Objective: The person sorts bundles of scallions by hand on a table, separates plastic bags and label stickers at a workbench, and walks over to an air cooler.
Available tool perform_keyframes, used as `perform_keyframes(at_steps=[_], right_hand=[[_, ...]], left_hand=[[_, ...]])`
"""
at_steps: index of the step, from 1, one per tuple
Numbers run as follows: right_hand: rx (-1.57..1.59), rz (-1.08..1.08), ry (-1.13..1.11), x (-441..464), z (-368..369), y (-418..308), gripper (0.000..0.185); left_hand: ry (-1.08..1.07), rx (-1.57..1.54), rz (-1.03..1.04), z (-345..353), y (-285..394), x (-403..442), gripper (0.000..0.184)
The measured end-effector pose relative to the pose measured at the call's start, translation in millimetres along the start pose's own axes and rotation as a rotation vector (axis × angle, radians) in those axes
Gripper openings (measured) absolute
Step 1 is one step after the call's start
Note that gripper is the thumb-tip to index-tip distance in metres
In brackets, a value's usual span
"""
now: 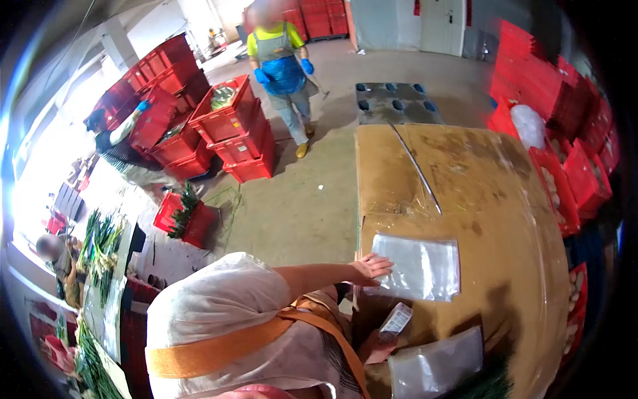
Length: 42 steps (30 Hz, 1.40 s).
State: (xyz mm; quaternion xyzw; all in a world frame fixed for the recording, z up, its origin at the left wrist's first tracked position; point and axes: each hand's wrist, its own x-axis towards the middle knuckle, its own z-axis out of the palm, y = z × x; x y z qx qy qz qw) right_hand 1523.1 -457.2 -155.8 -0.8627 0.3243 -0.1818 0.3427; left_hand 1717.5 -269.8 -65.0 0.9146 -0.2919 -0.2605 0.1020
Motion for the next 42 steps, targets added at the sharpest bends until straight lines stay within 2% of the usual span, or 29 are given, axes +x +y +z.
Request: perform_keyframes(at_steps=[6, 9, 12, 24, 32, 37, 42], right_hand=[[-0.022, -0.105, 0.034, -1.7, -6.6, -4.0, 0.06], [-0.065, -0.111, 0.038, -2.5, -11.6, -13.2, 0.061], [-0.083, -0.113, 0.036, -2.5, -4.4, -4.8, 0.061], [-0.126, -0.132, 0.028, -3.5, 7.4, 15.4, 0.061], [-0.239, -0.259, -0.025, -2.4, 10.5, 14.0, 0.061], [-0.277, -0.301, -0.032, -4.2, 3.9, -3.0, 0.061], [-0.294, -0.326, -0.035, -0.4, 8.6, 13.1, 0.061]], left_hand=[[0.052, -0.055, 0.02, 14.4, -10.0, 9.0, 0.065], [0.362, 0.08, 0.122, 57.6, -28.5, 21.5, 0.065], [0.216, 0.053, 0.083, 51.0, -26.4, 20.4, 0.067], [0.382, 0.083, 0.136, 61.7, -30.0, 24.9, 0.065], [0.534, 0.061, 0.182, 82.2, -41.8, 38.7, 0.065], [0.534, 0.014, 0.188, 79.8, -41.1, 36.5, 0.065], [0.537, 0.039, 0.182, 79.0, -41.3, 34.3, 0.065]])
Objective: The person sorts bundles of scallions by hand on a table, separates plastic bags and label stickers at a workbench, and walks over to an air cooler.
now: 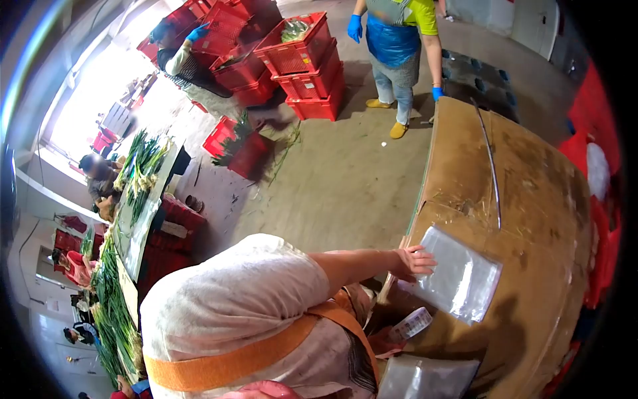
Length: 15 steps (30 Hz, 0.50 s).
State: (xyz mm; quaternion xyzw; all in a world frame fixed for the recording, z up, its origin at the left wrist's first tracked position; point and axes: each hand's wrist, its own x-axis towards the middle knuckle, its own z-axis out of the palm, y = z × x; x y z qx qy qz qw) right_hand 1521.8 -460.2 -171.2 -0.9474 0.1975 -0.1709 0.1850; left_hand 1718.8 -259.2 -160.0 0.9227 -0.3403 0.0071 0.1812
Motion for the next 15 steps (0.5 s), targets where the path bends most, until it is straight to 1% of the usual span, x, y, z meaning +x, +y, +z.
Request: perform_keyframes(at_steps=[6, 10, 13, 15], right_hand=[[0.02, -0.088, -0.039, 3.2, 3.9, 3.9, 0.061], [0.01, -0.133, -0.045, 8.0, 6.8, 6.4, 0.061], [-0.004, -0.155, -0.047, 9.1, 9.5, 5.6, 0.061], [-0.016, -0.169, -0.043, 10.3, 11.3, 4.9, 0.061]], left_hand=[[0.03, -0.113, -0.018, 10.1, -4.1, 0.4, 0.064], [0.151, -0.091, 0.033, 23.0, -9.9, 0.1, 0.066], [0.079, -0.193, 0.03, 21.2, -11.7, 1.2, 0.065], [0.152, -0.163, 0.044, 31.3, -13.4, 3.2, 0.066]])
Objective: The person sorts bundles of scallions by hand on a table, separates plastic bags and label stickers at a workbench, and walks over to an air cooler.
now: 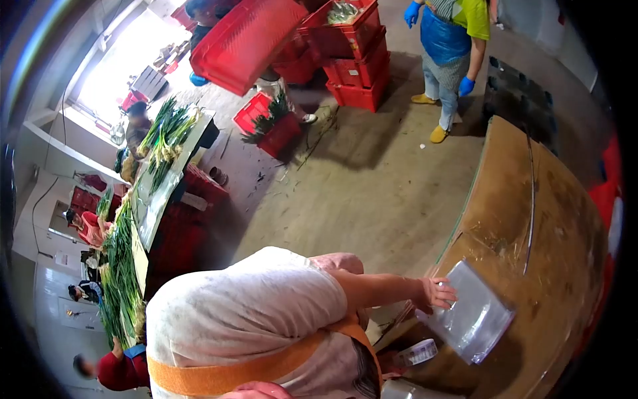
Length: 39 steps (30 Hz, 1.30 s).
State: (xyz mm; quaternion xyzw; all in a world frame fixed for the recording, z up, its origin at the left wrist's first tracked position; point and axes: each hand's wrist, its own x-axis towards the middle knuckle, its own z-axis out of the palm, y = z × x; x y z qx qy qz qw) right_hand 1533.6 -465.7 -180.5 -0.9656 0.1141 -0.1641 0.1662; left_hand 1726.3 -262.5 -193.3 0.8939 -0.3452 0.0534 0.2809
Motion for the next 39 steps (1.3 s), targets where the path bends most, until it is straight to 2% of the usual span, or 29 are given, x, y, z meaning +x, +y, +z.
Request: perform_keyframes(at_steps=[5, 10, 17, 23, 26, 27, 30, 33, 39], right_hand=[[-0.047, -0.023, 0.009, 2.1, 0.5, 1.0, 0.061], [-0.097, -0.026, 0.001, -0.1, 1.4, 3.0, 0.061], [-0.178, 0.098, 0.117, -14.0, -1.6, 4.9, 0.061], [-0.09, 0.152, 0.023, -12.5, -9.5, -1.3, 0.064], [-0.051, 0.289, -0.041, -10.3, -14.4, -14.9, 0.064], [-0.126, 0.263, -0.001, -8.8, -16.3, -21.8, 0.063], [-0.06, 0.222, 0.038, -8.2, -21.6, -27.3, 0.061], [-0.068, 0.284, -0.016, -9.7, -22.1, -26.4, 0.061], [-0.076, 0.238, -0.006, -9.7, -23.7, -30.5, 0.059]], left_hand=[[0.143, -0.005, 0.02, 9.0, -1.2, -0.9, 0.067], [0.112, -0.025, 0.004, 10.4, -1.0, -0.8, 0.066], [0.077, 0.01, 0.024, 9.5, -1.8, -0.5, 0.069], [0.145, 0.01, 0.03, 5.0, 2.5, -2.4, 0.065], [0.166, 0.042, 0.04, 0.6, 1.7, -4.5, 0.063], [0.162, 0.047, 0.042, -2.3, 3.5, -4.7, 0.063], [0.116, 0.003, 0.033, -5.0, 4.1, -3.9, 0.063], [0.049, -0.117, 0.001, -4.7, 3.4, -4.4, 0.064], [0.167, 0.045, 0.056, 8.7, -0.2, -3.9, 0.066]])
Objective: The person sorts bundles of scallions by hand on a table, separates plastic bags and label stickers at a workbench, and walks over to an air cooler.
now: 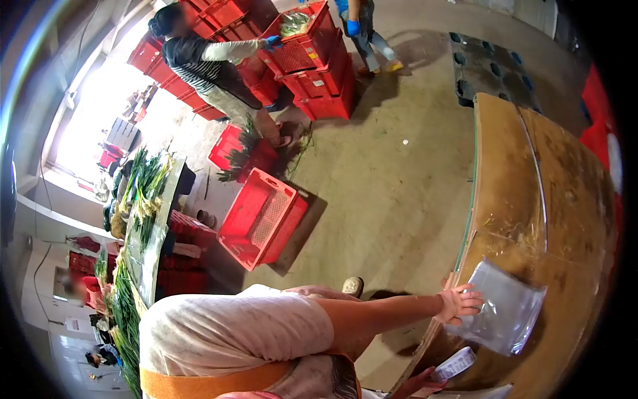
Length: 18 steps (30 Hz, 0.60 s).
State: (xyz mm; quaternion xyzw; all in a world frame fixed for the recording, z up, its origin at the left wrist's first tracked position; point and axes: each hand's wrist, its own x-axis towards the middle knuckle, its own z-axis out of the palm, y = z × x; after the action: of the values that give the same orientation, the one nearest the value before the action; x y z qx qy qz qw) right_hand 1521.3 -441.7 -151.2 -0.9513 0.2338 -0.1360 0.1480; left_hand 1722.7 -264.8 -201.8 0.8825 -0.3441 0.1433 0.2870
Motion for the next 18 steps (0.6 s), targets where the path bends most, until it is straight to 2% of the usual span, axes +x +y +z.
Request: perform_keyframes(at_steps=[6, 9, 12, 15, 18], right_hand=[[0.079, -0.025, 0.0, -1.5, -10.0, -10.8, 0.06], [0.136, 0.03, 0.015, -0.1, -0.2, 2.7, 0.059], [0.178, -0.015, 0.04, -0.6, 10.7, 17.6, 0.059], [0.164, 0.047, -0.007, 1.1, 10.4, 17.7, 0.059], [0.296, 0.087, 0.006, 1.1, 7.3, 7.2, 0.058]], left_hand=[[-0.03, -0.065, -0.021, -4.7, 1.5, 1.8, 0.065], [-0.058, -0.098, -0.033, -8.2, 2.1, 2.4, 0.065], [-0.092, -0.137, -0.047, -12.8, 2.7, 2.9, 0.065], [-0.081, -0.104, -0.041, -17.0, 4.0, 2.5, 0.064], [-0.099, -0.094, -0.057, -22.5, 6.3, 3.1, 0.062]])
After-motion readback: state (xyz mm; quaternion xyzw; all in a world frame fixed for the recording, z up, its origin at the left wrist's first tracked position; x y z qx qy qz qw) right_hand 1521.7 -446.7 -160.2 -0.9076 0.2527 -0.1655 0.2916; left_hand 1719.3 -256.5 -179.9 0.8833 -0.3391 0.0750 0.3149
